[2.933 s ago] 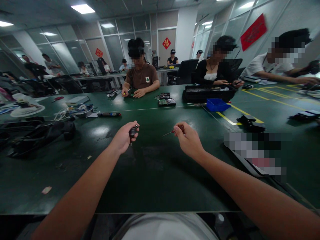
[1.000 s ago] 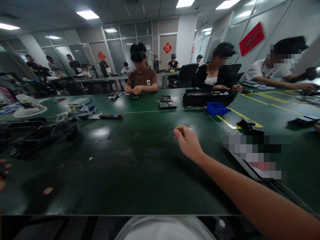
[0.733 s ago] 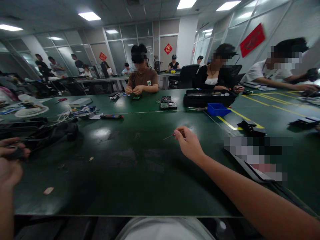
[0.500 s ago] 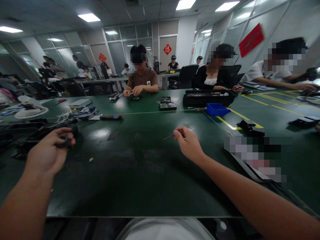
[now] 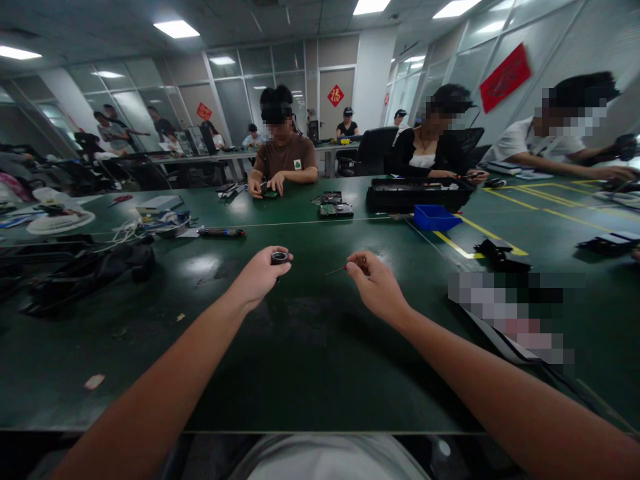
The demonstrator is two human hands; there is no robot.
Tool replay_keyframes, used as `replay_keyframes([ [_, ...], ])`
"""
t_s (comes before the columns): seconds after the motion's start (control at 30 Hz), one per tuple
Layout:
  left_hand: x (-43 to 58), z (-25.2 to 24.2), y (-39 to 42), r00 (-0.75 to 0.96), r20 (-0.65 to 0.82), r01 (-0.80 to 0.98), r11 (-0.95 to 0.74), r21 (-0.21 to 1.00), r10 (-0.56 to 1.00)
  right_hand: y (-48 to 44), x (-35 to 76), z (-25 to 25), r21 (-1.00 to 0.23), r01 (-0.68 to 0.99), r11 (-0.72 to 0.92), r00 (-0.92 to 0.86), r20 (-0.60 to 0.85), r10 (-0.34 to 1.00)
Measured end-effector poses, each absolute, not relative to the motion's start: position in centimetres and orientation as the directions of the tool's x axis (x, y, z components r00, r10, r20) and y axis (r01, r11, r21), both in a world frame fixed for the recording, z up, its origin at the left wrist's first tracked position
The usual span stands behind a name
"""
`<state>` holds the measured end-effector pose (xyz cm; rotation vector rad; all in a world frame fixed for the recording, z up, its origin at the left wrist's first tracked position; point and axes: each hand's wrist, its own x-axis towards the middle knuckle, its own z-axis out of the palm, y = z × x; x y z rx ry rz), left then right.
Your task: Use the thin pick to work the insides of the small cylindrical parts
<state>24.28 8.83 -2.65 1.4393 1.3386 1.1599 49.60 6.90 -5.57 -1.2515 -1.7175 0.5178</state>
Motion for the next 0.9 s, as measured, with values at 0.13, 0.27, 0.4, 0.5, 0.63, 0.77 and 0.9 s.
replay_keyframes([
  [0.13,27.1,-3.9,9.1,0.109,0.134,0.226,-0.156,0.962,0.985,7.0,49.5,-5.4,-0.764,0.510,0.395,-0.053,0.430,0.901],
  [0.27,28.8,-5.5,8.7,0.182,0.194,0.277,-0.239,0.930,0.964,6.6,49.5,-4.7,-0.744,0.544,0.388,-0.021,0.450,0.893],
  [0.4,28.8,-6.9,8.4,0.171,0.277,0.410,-0.324,0.853,0.946,6.0,49.6,-4.4,-0.761,0.466,0.452,0.046,0.530,0.847],
  [0.5,28.5,-7.6,8.4,0.174,0.286,0.454,-0.335,0.826,0.942,5.8,49.6,-4.6,-0.796,0.317,0.516,0.070,0.562,0.824],
  [0.63,28.2,-8.0,8.3,0.202,0.318,0.462,-0.376,0.803,0.926,5.8,49.4,-5.0,-0.804,0.249,0.540,0.002,0.558,0.830],
  [0.77,28.4,-7.8,8.1,0.215,0.331,0.456,-0.394,0.798,0.919,5.9,49.3,-5.2,-0.803,0.306,0.511,-0.045,0.524,0.851],
  [0.9,28.6,-7.2,7.7,0.210,0.319,0.469,-0.381,0.797,0.924,5.9,49.2,-5.1,-0.806,0.329,0.492,-0.058,0.503,0.863],
])
